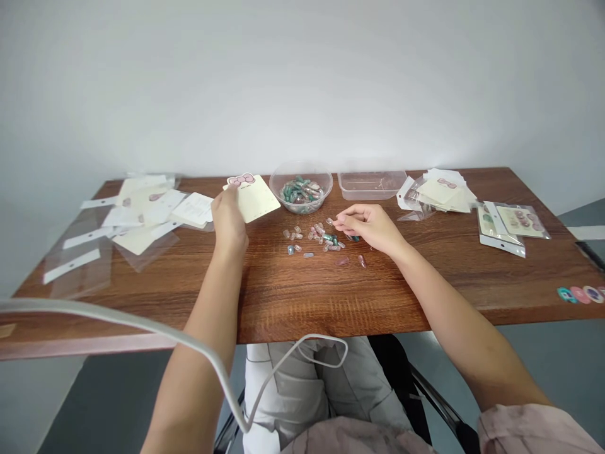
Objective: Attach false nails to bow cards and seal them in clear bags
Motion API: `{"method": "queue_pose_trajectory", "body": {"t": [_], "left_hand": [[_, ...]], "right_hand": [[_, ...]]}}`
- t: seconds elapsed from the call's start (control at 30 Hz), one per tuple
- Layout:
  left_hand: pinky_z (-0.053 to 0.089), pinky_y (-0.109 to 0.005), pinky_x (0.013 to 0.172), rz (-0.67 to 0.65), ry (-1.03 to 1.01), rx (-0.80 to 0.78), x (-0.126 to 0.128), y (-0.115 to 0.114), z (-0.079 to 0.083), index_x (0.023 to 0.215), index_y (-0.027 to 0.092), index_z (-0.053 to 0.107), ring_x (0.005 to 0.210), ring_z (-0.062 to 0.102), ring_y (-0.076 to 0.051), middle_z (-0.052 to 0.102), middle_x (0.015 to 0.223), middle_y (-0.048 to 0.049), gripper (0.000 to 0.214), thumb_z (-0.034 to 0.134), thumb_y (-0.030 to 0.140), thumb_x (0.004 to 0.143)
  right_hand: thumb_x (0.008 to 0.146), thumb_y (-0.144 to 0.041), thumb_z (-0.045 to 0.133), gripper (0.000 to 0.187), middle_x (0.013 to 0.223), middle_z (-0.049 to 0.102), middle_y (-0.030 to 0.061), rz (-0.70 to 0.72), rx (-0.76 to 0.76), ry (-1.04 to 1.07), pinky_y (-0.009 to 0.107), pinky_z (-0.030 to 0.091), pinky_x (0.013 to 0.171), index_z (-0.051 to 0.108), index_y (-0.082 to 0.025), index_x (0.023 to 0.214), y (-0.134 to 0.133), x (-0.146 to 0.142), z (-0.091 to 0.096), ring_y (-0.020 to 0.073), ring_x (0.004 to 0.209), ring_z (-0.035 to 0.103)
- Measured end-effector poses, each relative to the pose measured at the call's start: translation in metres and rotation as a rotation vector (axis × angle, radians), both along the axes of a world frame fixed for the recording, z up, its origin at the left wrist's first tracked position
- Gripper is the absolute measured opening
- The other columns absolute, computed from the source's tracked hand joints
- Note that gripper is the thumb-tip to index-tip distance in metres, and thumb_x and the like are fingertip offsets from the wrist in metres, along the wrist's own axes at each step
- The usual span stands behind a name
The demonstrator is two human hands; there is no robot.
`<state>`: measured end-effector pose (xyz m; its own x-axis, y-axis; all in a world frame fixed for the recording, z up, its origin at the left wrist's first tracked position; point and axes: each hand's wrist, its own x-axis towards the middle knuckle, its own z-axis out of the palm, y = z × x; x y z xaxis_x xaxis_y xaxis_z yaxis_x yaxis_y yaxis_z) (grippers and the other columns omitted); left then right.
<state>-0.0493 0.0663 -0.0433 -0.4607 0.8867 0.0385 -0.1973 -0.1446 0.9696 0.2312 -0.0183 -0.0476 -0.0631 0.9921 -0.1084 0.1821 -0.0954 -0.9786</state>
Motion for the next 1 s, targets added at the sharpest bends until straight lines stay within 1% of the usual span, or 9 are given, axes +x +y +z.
{"method": "queue_pose_trajectory", "body": {"t": [0.13, 0.37, 0.57, 0.83, 1.0], "left_hand": [[0.048, -0.028, 0.065, 0.007, -0.004, 0.007, 0.0004, 0.0001, -0.0004, 0.076, 0.020, 0.062, 0.070, 0.060, -0.017, 0.063, 0.078, -0.0032, 0.020, 0.069, 0.038, 0.082], [0.046, -0.027, 0.061, 0.000, -0.022, 0.012, -0.0011, 0.0012, -0.0022, 0.072, 0.020, 0.060, 0.069, 0.057, -0.017, 0.060, 0.073, -0.0031, 0.019, 0.066, 0.035, 0.084], [0.046, -0.029, 0.061, -0.005, -0.001, 0.009, -0.0035, 0.0034, -0.0042, 0.073, 0.021, 0.059, 0.065, 0.055, -0.017, 0.057, 0.074, -0.0033, 0.020, 0.066, 0.035, 0.085], [0.047, -0.031, 0.064, -0.023, 0.019, 0.018, -0.0038, 0.0020, -0.0041, 0.076, 0.021, 0.060, 0.068, 0.058, -0.018, 0.059, 0.078, -0.0037, 0.020, 0.067, 0.037, 0.086], [0.048, -0.032, 0.067, -0.024, 0.022, 0.002, -0.0025, 0.0001, -0.0018, 0.075, 0.022, 0.057, 0.070, 0.059, -0.019, 0.059, 0.079, -0.0036, 0.023, 0.068, 0.040, 0.086]], "right_hand": [[0.090, -0.041, 0.076, 0.021, 0.095, 0.083, 0.0086, 0.014, 0.055, -0.107, 0.039, 0.067, 0.087, 0.078, -0.020, 0.091, -0.0018, -0.0022, 0.0000, 0.0241, 0.095, 0.080], [0.094, -0.033, 0.070, 0.017, 0.096, 0.084, 0.0088, 0.058, 0.059, -0.149, 0.039, 0.068, 0.088, 0.078, -0.020, 0.089, -0.0035, -0.0048, 0.0018, 0.0240, 0.097, 0.081], [0.095, -0.035, 0.069, 0.020, 0.098, 0.083, 0.0095, 0.093, 0.076, -0.133, 0.040, 0.068, 0.089, 0.079, -0.019, 0.090, -0.0035, -0.0036, -0.0021, 0.0247, 0.099, 0.081], [0.098, -0.024, 0.062, 0.018, 0.102, 0.083, 0.0098, 0.090, 0.040, -0.121, 0.039, 0.069, 0.090, 0.079, -0.018, 0.095, -0.0028, -0.0030, -0.0028, 0.0233, 0.101, 0.080], [0.099, -0.024, 0.061, 0.019, 0.103, 0.083, 0.0098, 0.098, 0.024, -0.104, 0.038, 0.069, 0.091, 0.078, -0.018, 0.097, -0.0036, -0.0035, -0.0018, 0.0226, 0.101, 0.080]]}}
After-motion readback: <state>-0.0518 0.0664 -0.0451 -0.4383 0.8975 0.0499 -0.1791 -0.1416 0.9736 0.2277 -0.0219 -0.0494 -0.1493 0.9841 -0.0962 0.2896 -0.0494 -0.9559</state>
